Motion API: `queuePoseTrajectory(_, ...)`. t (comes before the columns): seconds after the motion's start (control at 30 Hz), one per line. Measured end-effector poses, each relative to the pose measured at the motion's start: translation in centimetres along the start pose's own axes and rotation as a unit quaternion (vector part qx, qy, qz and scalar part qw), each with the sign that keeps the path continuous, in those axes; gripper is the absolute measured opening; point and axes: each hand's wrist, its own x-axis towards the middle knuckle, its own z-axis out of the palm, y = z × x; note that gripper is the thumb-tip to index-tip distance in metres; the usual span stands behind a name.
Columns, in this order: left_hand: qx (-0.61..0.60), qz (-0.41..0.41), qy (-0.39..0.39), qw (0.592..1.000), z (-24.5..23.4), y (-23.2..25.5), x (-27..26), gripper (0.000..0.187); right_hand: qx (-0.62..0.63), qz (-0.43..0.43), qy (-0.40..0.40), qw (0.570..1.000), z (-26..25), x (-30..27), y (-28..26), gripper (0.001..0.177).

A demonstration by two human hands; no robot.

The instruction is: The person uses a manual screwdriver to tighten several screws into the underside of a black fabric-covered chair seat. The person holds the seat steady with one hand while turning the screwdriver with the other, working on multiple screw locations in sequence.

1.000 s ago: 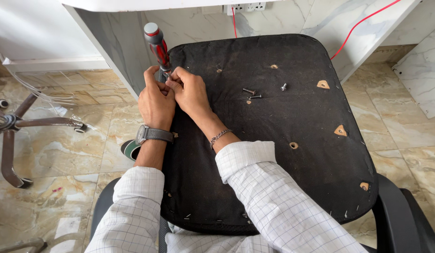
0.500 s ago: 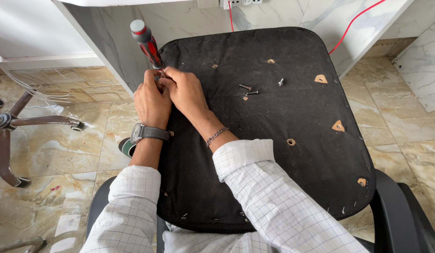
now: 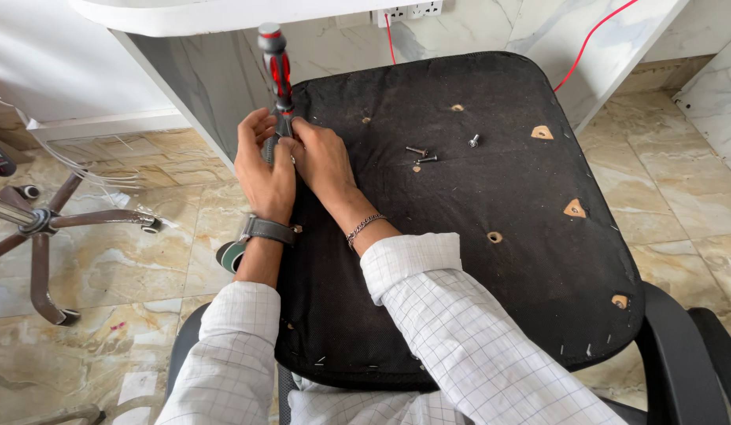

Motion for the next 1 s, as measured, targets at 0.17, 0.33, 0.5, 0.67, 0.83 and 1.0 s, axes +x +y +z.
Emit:
queuePoseTrajectory(0.17, -0.122, -0.265, -0.021, 0.956, 1.1, 1.1, 2.8, 0.040, 0.003, -0.018, -0.013, 1.000, 0.3, -0.4, -0.4, 0.012)
queuePoseTrajectory(0.33, -0.129, -0.175, 0.051, 0.975, 2.8, 1.8, 1.8, 0.033, 0.040, -0.040, -0.053, 0.997, -0.6, -0.7, -0.5, 0.021)
queuePoseTrajectory(0.5, -0.169, -0.153, 0.060, 0.972, 3.9, 1.3, 0.4, 0.034, 0.004, -0.030, -0.130, 0.991, -0.2, -0.1, 0.4, 0.029)
queuePoseTrajectory(0.67, -0.172, -0.146, 0.036, 0.974, 2.6, 1.6, -0.6, 0.039, 0.020, 0.011, -0.155, 0.988, 0.3, -0.5, 0.8, 0.026)
queuePoseTrajectory(0.83, -0.114, -0.161, 0.060, 0.978, 2.7, 1.8, -1.3, 0.037, 0.008, 0.013, -0.145, 0.989, 0.2, -0.5, 0.7, 0.029)
queuePoseTrajectory(1.0, -0.067, -0.152, 0.080, 0.983, 3.0, 0.8, -1.2, 0.030, 0.023, -0.009, -0.107, 0.994, 0.4, -0.5, 0.7, 0.031)
